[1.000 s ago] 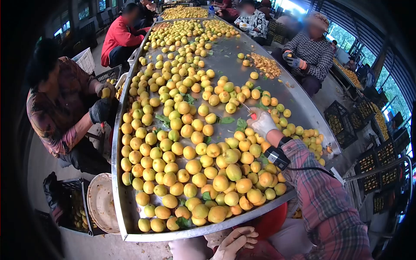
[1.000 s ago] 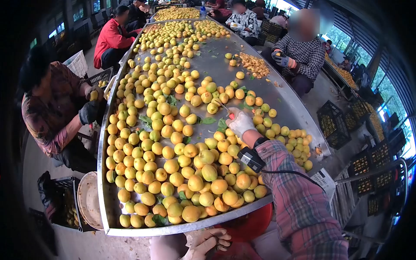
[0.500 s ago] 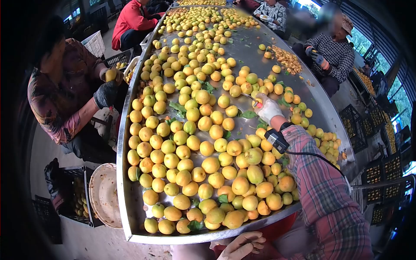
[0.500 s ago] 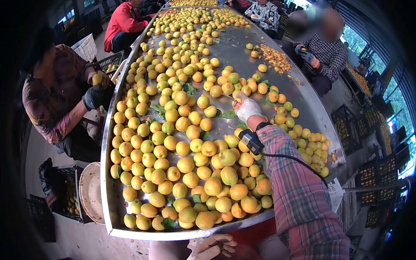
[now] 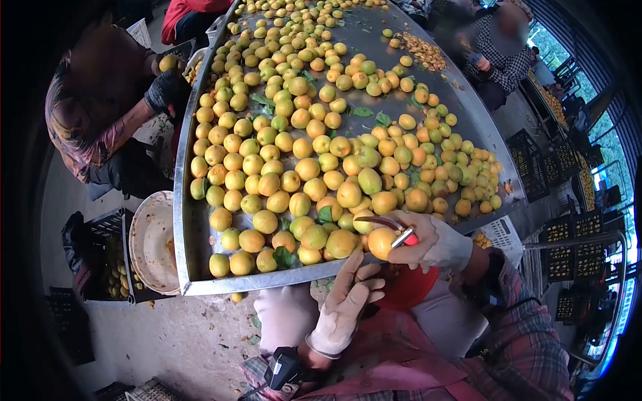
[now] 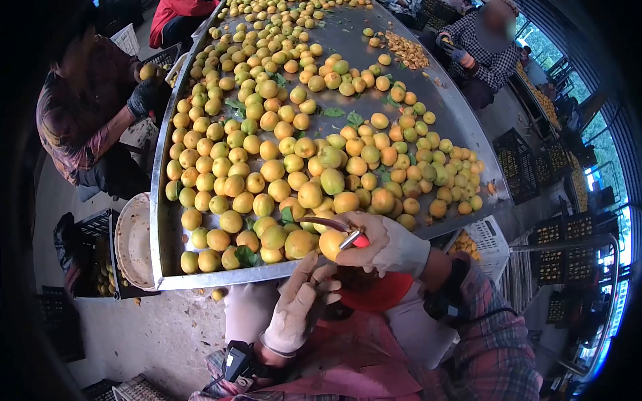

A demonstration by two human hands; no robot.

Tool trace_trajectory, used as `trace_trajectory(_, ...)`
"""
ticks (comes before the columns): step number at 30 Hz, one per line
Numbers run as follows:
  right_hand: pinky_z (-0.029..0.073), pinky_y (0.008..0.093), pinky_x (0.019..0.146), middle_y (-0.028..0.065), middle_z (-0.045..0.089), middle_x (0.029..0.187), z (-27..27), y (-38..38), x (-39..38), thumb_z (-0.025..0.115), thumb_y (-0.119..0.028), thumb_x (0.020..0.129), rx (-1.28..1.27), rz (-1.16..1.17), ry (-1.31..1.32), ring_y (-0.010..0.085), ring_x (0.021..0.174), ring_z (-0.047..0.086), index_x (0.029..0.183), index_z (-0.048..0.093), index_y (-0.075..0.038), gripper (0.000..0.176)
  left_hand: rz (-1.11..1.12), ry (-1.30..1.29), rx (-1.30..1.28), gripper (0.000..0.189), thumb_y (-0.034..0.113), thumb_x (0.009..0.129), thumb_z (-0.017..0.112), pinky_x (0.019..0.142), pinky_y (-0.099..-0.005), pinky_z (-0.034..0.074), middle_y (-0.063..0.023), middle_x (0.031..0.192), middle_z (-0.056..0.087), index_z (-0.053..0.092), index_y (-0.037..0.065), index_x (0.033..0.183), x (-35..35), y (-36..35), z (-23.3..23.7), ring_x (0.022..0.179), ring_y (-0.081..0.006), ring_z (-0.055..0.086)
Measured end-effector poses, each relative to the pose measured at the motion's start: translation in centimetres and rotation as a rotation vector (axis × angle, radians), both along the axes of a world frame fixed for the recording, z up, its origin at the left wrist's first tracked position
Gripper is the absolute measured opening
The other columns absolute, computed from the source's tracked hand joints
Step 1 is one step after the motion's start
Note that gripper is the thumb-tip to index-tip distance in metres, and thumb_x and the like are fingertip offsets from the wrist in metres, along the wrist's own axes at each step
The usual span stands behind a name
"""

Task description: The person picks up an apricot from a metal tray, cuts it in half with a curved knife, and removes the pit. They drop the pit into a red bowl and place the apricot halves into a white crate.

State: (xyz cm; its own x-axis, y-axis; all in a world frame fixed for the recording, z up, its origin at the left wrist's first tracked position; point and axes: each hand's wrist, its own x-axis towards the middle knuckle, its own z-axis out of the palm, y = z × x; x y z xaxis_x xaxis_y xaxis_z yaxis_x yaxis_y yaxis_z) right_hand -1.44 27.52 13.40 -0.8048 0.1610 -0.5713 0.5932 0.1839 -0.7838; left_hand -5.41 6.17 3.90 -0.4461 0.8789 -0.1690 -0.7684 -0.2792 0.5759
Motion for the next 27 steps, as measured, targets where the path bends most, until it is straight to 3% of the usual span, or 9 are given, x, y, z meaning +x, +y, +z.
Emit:
trace_trajectory(2, 0.050, 0.0267, 0.076, 0.0078, 0.065, 0.101, -3.5, -1.9, 3.2, 0.076, -0.028, 0.077, 0.364, 0.234, 0.363, 0.0149, 0.090, 0.065, 0.132, 0.048, -0.007, 0.064, -0.021, 0.001, -0.091, 0.066, 0.036, 0.095, 0.055, 0.093, -0.0311, 0.045, -0.0088, 0.134, 0.048, 0.027, 0.002, 0.145, 0.6, -0.2, 0.8, 0.108, -0.0169, 0.055)
trace_trajectory(3, 0.045, 0.0277, 0.090, 0.0084, 0.063, 0.115, -1.8, -3.5, 4.0, 0.075, -0.030, 0.078, 0.323, 0.218, 0.173, 0.0168, 0.108, 0.059, 0.134, 0.047, -0.007, 0.067, -0.098, 0.066, -0.130, 0.062, 0.037, 0.095, 0.056, 0.090, -0.0294, 0.045, -0.0069, 0.128, 0.052, 0.034, 0.002, 0.141, 0.7, -0.5, 0.7, 0.105, -0.0144, 0.055)
trace_trajectory(5, 0.047, 0.0264, 0.085, 0.0071, 0.064, 0.110, -2.2, -5.5, 5.7, 0.073, -0.029, 0.080, 0.176, 0.124, 0.240, 0.0148, 0.100, 0.061, 0.134, 0.047, -0.008, 0.064, -0.171, 0.169, -0.184, 0.051, 0.036, 0.092, 0.061, 0.081, -0.0244, 0.045, -0.0021, 0.111, 0.059, 0.049, 0.002, 0.129, 1.3, -1.0, 0.3, 0.094, -0.0088, 0.056)
trace_trajectory(6, 0.048, 0.0250, 0.080, 0.0059, 0.064, 0.106, -1.8, -6.4, 6.3, 0.071, -0.029, 0.083, 0.038, 0.042, 0.312, 0.0128, 0.092, 0.063, 0.135, 0.046, -0.009, 0.061, -0.143, 0.157, -0.165, 0.050, 0.033, 0.092, 0.062, 0.077, -0.0229, 0.044, -0.0026, 0.109, 0.059, 0.049, 0.003, 0.130, 2.1, -1.3, 0.2, 0.091, -0.0088, 0.055)
trace_trajectory(7, 0.049, 0.0223, 0.063, 0.0027, 0.062, 0.095, 0.2, -6.4, 7.6, 0.061, -0.027, 0.091, -0.110, -0.021, 0.014, 0.0091, 0.075, 0.061, 0.136, 0.045, -0.009, 0.052, -0.141, 0.139, -0.167, 0.049, 0.030, 0.092, 0.062, 0.079, -0.0240, 0.045, -0.0031, 0.110, 0.059, 0.048, 0.003, 0.131, 2.5, -1.6, 0.5, 0.091, -0.0096, 0.056)
trace_trajectory(11, 0.044, 0.0208, 0.044, 0.0026, 0.056, 0.083, -1.3, -8.3, 11.5, 0.043, -0.028, 0.100, -0.183, -0.224, 0.250, 0.0088, 0.060, 0.056, 0.141, 0.039, -0.010, 0.045, -0.169, -0.039, -0.139, 0.051, 0.020, 0.095, 0.055, 0.086, -0.0300, 0.050, -0.0094, 0.119, 0.057, 0.038, 0.004, 0.141, 3.2, -3.0, 2.3, 0.099, -0.0162, 0.059)
trace_trajectory(14, 0.044, 0.0196, 0.045, 0.0035, 0.055, 0.080, -0.5, -10.0, 13.4, 0.038, -0.028, 0.102, -0.220, -0.383, 0.306, 0.0092, 0.057, 0.055, 0.142, 0.038, -0.010, 0.044, -0.163, -0.410, 0.184, 0.054, 0.011, 0.096, 0.048, 0.092, -0.0355, 0.050, -0.0143, 0.124, 0.054, 0.028, 0.004, 0.145, 4.0, -3.9, 2.4, 0.105, -0.0236, 0.060)
trace_trajectory(20, 0.038, 0.0205, 0.047, 0.0041, 0.050, 0.067, -0.2, -14.0, 15.0, 0.033, -0.022, 0.103, -0.334, -0.447, 0.439, 0.0096, 0.050, 0.048, 0.141, 0.035, -0.003, 0.042, -0.171, -0.397, 0.196, 0.052, 0.021, 0.098, 0.048, 0.099, -0.0373, 0.046, -0.0150, 0.128, 0.051, 0.028, 0.004, 0.143, 6.0, -5.4, 2.8, 0.114, -0.0269, 0.057)
trace_trajectory(27, 0.049, 0.0325, 0.085, 0.0158, 0.058, 0.112, 0.1, -15.6, 15.5, 0.045, -0.006, 0.098, 0.067, -0.360, 0.472, 0.0252, 0.096, 0.063, 0.134, 0.040, 0.004, 0.038, -0.230, -0.098, 0.209, 0.055, 0.028, 0.095, 0.058, 0.107, -0.0391, 0.039, -0.0132, 0.131, 0.048, 0.034, 0.000, 0.136, 7.3, -5.9, 4.0, 0.124, -0.0251, 0.049)
